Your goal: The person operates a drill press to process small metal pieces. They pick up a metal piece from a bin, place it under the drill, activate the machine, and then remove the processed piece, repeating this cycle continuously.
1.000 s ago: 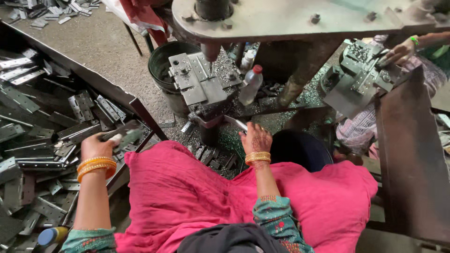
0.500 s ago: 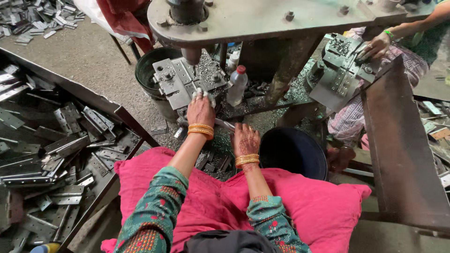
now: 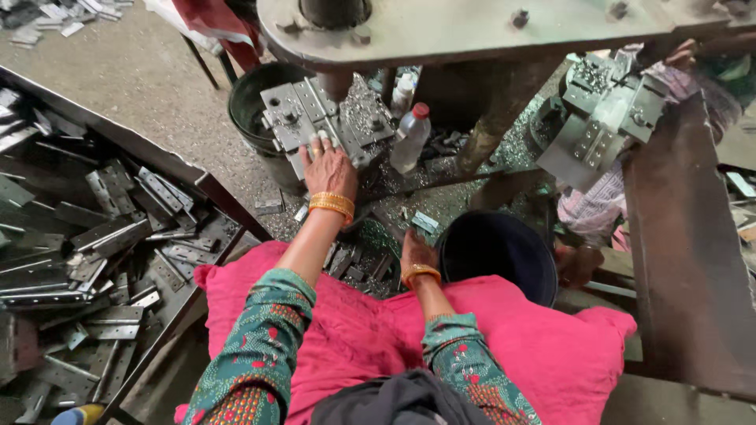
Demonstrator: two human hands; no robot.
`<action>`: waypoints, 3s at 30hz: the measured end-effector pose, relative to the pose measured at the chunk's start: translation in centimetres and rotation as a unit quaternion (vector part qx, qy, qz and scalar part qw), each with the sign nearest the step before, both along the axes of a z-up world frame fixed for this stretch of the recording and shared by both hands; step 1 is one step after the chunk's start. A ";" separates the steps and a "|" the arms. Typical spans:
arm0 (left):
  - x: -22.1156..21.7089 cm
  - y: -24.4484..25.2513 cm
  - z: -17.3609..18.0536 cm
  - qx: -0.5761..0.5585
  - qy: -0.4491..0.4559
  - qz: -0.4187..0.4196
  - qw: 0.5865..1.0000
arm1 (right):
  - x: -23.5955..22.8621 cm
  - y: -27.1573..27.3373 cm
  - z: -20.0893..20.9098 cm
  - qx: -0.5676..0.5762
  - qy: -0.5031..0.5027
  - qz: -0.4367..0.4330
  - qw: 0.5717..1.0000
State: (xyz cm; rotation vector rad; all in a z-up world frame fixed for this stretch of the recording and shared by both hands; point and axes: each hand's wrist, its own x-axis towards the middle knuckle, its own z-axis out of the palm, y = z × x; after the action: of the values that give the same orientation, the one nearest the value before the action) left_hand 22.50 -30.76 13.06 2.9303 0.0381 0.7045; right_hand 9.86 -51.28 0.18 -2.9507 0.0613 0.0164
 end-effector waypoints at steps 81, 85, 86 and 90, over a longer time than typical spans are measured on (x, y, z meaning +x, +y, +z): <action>-2.6 0.7 1.3 0.073 0.145 0.001 0.987 | 0.3 2.1 8.5 -0.152 -0.162 0.007 0.975; -1.9 -1.3 1.1 0.107 0.134 0.038 0.984 | 0.5 1.9 8.8 -0.180 -0.144 0.009 0.973; -2.0 -1.4 0.8 0.101 0.137 0.005 0.985 | 0.5 2.1 8.8 -0.173 -0.139 0.006 0.975; -1.8 -1.5 0.1 0.038 0.159 -0.010 0.987 | 0.5 2.1 8.7 -0.161 -0.149 0.005 0.976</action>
State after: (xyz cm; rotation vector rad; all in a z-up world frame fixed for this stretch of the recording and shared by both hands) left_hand 20.66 -32.21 13.18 3.0791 0.0128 0.2349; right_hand 10.35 -49.15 8.84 -3.2354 0.0055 -0.4785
